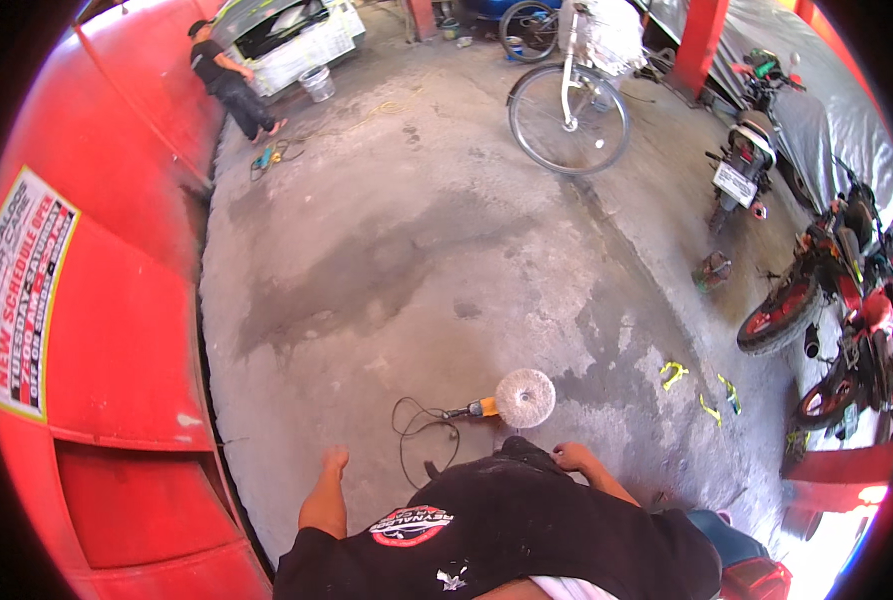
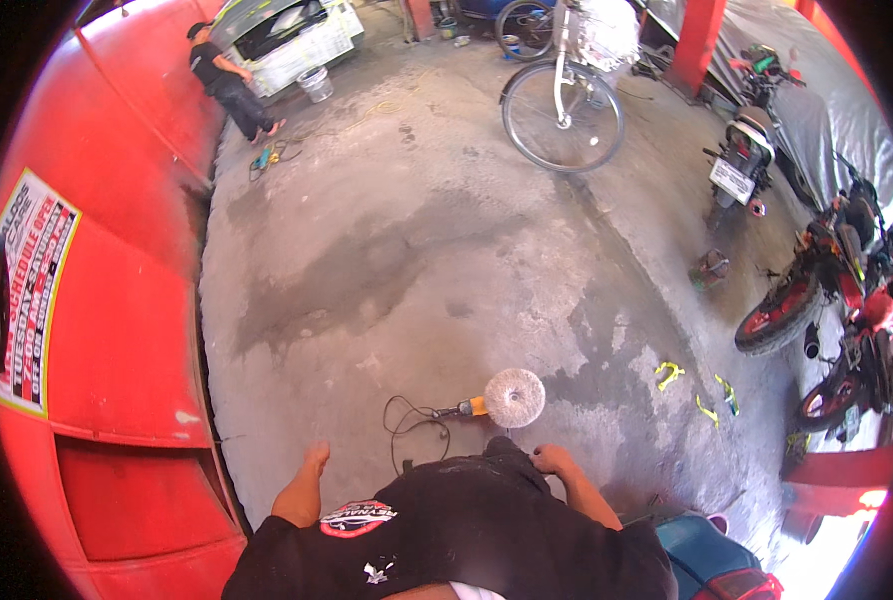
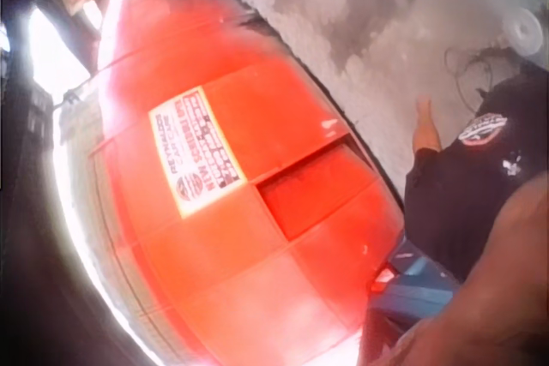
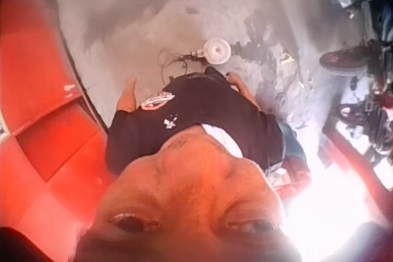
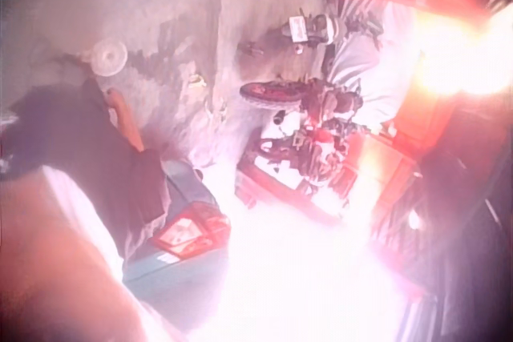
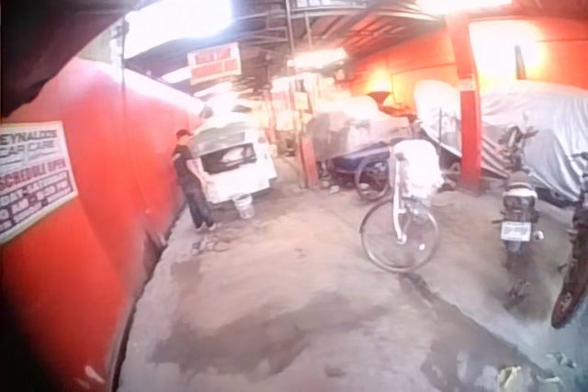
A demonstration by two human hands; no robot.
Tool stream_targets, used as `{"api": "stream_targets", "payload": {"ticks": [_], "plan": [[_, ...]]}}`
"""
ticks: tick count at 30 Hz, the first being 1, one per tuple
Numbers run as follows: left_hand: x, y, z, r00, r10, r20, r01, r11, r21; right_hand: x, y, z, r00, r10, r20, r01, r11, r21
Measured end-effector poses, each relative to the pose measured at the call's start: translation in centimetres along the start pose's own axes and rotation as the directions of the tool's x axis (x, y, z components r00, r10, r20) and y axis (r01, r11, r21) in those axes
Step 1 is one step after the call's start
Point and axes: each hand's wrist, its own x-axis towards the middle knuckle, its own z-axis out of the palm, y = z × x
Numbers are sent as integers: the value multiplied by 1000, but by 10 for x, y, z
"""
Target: The person applies yellow masking tape around the wheel arch of a teal car, then removes a white polishing pad from a power tool. They walk to a red wall and wash the pad under a running tap, repeatedly squeezing and rinsing it.
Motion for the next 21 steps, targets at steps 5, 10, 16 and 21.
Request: {"api": "stream_targets", "payload": {"ticks": [5, 10, 16, 21], "plan": [[-4, 142, 40, 958, 273, 87, -261, 957, -124, 57, -24, -11, 988, -103, -111, 95, 992, -81], [-85, 301, 59, 677, 697, 235, -734, 660, 158, 60, -43, -58, 852, 254, -457, -71, 922, 381], [49, 393, 19, 733, 593, 333, -677, 687, 264, 67, -79, -43, 690, 510, -514, -135, 788, 600], [134, 453, -24, 627, 528, 573, -775, 499, 388, 86, -158, 68, 494, 844, -210, -307, 395, 866]]}}
